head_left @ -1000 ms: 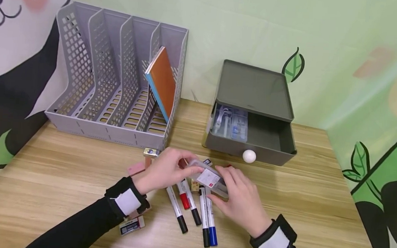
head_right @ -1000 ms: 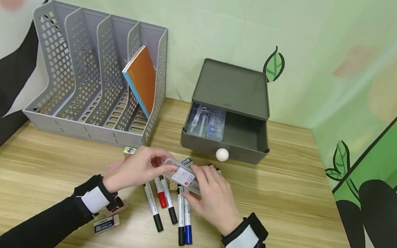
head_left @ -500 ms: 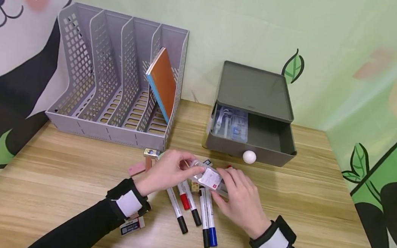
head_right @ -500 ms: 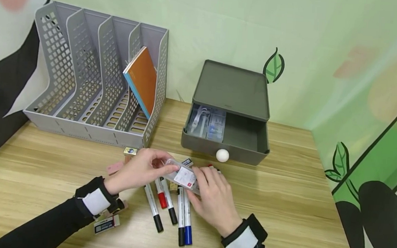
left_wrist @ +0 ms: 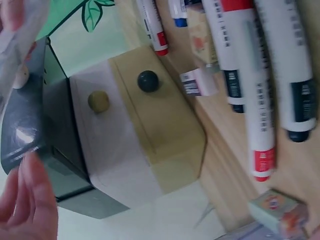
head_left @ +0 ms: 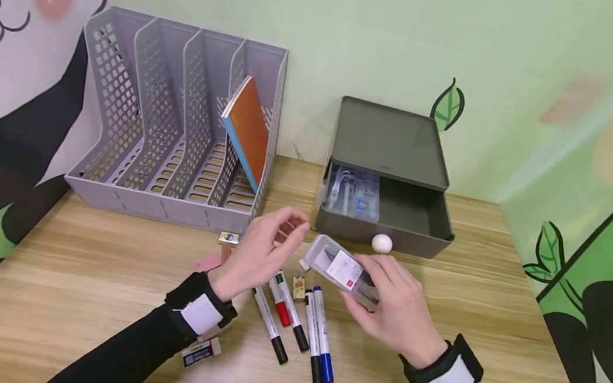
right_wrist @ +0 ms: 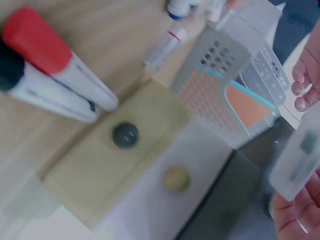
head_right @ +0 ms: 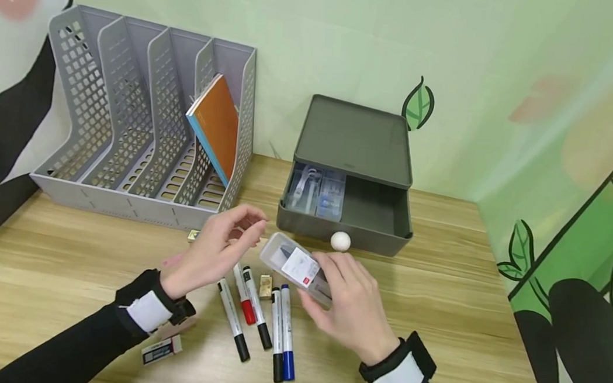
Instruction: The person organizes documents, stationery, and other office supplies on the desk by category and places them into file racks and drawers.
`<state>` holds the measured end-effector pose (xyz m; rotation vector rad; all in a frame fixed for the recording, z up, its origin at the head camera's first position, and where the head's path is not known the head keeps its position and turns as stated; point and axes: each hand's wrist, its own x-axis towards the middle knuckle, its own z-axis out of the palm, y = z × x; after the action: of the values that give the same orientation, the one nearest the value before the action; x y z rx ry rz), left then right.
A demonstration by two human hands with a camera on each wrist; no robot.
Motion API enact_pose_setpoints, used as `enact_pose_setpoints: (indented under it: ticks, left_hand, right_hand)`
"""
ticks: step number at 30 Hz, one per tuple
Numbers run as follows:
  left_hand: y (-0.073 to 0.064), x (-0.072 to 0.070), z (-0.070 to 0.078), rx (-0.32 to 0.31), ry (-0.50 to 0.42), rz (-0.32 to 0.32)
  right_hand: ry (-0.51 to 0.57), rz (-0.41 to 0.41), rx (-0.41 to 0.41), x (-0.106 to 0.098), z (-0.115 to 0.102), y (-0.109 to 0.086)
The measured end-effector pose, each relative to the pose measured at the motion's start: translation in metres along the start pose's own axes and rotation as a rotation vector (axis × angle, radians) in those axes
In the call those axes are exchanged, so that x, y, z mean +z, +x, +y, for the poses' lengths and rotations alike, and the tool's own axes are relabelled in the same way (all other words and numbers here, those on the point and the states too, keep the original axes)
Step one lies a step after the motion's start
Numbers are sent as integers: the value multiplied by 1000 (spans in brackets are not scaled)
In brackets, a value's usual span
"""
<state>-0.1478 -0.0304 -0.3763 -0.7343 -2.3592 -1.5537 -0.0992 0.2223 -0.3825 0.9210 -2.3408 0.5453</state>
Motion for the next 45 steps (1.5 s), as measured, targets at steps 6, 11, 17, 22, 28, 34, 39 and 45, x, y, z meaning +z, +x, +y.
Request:
enact_pose_setpoints:
  ticks: [6,11,17,22,28,34,39,45]
  left_hand:
    - [14,7,7,245,127,190]
    - [33,9,13,367,202,186]
    - [44,13,10,361,276,50]
    - [45,16,6,345,291,15]
    - [47,18,5,368,323,25]
    - [47,18,5,357,327,19]
    - [48,18,6,358,327,15]
    - [48,17,7,363,318,15]
  right_hand:
    - [36,155,-45,-23,1,14]
    - [-7,219,50,-45,9,27]
    - [-117,166,183,-66,21,43]
    - [-180,68,250,-74,25,53]
    - [-221,-28,314,-76,27,63]
    - [-285,-119,413,-75,31,74]
    - [-322,-170,488,-67,35,81]
    - [-286,-240,554,-61,41,87]
